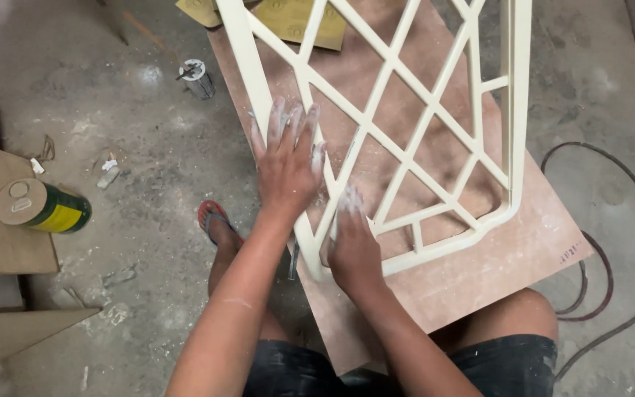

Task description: The person sands a white wooden lattice frame using a sanding block. They hold the frame steady with one hand while moving the sanding block back and forth across the surface with the other hand.

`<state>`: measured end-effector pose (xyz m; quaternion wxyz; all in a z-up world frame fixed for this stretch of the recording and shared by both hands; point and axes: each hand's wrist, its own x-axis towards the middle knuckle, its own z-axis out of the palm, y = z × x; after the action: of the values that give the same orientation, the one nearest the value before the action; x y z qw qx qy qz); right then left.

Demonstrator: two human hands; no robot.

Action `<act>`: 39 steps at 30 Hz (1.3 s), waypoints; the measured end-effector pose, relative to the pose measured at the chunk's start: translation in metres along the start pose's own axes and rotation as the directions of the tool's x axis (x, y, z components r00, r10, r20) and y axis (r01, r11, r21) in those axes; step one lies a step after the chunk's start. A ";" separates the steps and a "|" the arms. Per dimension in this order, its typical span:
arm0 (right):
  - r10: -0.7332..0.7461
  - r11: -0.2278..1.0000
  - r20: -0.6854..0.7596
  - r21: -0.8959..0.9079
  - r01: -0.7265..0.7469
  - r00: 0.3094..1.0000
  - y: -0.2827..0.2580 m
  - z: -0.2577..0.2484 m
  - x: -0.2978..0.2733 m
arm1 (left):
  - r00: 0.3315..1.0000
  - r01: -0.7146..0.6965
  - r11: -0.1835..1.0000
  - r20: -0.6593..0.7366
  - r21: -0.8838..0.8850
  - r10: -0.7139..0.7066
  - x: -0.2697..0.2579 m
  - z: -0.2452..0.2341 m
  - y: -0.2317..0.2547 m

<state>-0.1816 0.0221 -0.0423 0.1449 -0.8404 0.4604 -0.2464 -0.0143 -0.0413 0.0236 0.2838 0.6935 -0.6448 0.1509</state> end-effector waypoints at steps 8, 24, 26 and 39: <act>-0.092 0.982 -0.034 -0.169 0.085 0.995 0.007 -0.001 0.006 | 1.000 -0.004 1.000 -0.014 -0.019 0.003 0.000 -0.002 0.000; 0.113 0.989 0.127 -0.106 -0.099 0.985 -0.003 -0.031 0.003 | 1.000 -0.009 1.000 0.003 -0.010 0.009 0.005 0.002 -0.003; 0.176 0.977 0.207 -0.156 -0.145 0.962 -0.010 -0.037 0.007 | 1.000 -0.022 1.000 -0.011 0.005 0.022 0.001 0.005 -0.002; 0.470 0.679 0.252 0.509 -0.529 0.846 0.126 -0.121 -0.118 | 0.679 -0.393 0.919 0.687 0.043 0.258 -0.083 -0.008 0.058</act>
<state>-0.3899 0.0526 -0.0333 0.4692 -0.6130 0.5713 -0.2788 -0.0798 0.0299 -0.0066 -0.0647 0.5979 -0.7990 0.0001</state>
